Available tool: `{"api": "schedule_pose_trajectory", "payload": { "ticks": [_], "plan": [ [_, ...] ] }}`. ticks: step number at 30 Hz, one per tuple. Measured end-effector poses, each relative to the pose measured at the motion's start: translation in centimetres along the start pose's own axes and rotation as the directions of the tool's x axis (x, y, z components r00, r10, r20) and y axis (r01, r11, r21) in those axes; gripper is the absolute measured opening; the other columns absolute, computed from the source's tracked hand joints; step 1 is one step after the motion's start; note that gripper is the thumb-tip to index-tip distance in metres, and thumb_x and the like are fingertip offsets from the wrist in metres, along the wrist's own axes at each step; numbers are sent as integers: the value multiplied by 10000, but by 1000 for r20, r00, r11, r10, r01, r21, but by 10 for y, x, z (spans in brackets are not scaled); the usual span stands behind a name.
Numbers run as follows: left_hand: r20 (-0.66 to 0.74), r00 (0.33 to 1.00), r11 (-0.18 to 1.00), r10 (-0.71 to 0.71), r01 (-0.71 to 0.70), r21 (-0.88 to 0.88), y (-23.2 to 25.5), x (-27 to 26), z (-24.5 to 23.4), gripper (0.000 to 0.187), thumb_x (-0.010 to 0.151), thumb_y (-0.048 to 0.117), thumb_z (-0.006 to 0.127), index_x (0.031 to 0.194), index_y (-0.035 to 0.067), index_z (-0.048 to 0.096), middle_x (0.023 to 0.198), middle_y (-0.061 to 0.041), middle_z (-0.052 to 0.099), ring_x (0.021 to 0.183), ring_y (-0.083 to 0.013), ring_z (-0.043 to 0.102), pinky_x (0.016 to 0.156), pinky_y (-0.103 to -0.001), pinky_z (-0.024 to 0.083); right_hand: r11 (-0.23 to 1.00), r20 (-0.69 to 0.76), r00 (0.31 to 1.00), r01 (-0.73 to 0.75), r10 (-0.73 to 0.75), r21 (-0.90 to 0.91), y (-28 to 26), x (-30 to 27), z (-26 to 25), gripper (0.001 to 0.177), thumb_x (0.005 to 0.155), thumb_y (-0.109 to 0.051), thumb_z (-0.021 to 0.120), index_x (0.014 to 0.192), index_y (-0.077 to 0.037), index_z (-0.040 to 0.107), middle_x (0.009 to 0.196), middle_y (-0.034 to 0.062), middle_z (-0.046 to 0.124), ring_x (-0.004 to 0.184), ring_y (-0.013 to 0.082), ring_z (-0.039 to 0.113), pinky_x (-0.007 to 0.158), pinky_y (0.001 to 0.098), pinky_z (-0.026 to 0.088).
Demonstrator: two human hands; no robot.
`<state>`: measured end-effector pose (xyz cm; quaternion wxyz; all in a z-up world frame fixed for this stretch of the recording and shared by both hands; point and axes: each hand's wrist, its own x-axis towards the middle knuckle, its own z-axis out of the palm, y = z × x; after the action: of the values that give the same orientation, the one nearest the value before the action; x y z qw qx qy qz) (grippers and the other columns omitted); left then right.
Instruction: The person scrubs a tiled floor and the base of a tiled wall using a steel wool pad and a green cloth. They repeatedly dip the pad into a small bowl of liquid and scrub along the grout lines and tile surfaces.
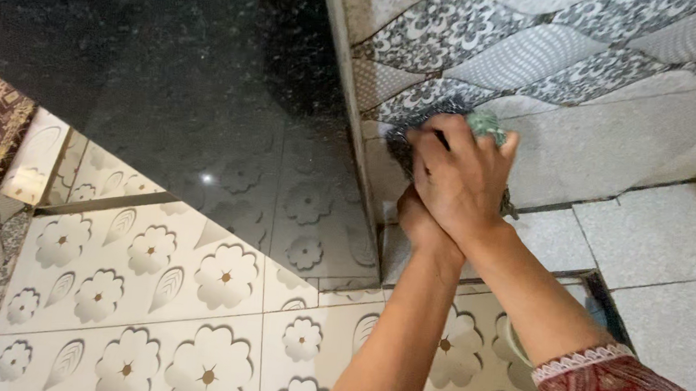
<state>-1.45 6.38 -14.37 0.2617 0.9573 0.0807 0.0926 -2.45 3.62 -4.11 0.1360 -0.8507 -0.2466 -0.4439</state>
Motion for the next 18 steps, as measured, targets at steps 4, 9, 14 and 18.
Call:
{"api": "schedule_pose_trajectory", "payload": {
  "ticks": [4, 9, 14, 18],
  "plan": [
    [-82, 984, 504, 159, -9, 864, -24, 5, -9, 422, 1034, 174, 449, 1448, 96, 444, 1398, -99, 492, 1274, -223, 449, 1106, -314, 340, 996, -49, 999, 8, -3, 94, -21, 10, 12, 119, 940, -161, 777, 1030, -238, 767, 1134, -66, 633, 874, 235, 598, 914, 470, 333],
    [-44, 986, 410, 159, -26, 912, -25, 6, -29, 401, 1081, 199, 446, 1463, 78, 425, 1374, -109, 482, 1297, -241, 429, 1133, -349, 324, 993, -8, 1000, -9, 10, 116, -26, 13, 15, 104, 922, -155, 789, 1000, -221, 769, 1112, -56, 638, 816, 218, 569, 890, 469, 323],
    [254, 912, -464, 321, -82, 882, 7, 3, -35, 415, 1038, 256, 375, 1396, 80, 488, 1338, -127, 537, 1238, -256, 486, 1094, -352, 361, 997, -52, 998, 41, -38, 61, 1, -2, 6, 122, 930, -163, 813, 1023, -232, 774, 1107, -53, 630, 916, 221, 601, 894, 452, 313],
    [549, 829, -728, -109, 310, -612, 44, -11, -42, 472, 992, 322, 340, 1261, 51, 617, 1214, -123, 667, 1106, -258, 633, 990, -382, 491, 999, -51, 998, -35, 35, 16, 31, -6, -10, 129, 932, -140, 806, 1037, -207, 771, 1120, -23, 656, 938, 211, 601, 942, 477, 346]
  ]
}}
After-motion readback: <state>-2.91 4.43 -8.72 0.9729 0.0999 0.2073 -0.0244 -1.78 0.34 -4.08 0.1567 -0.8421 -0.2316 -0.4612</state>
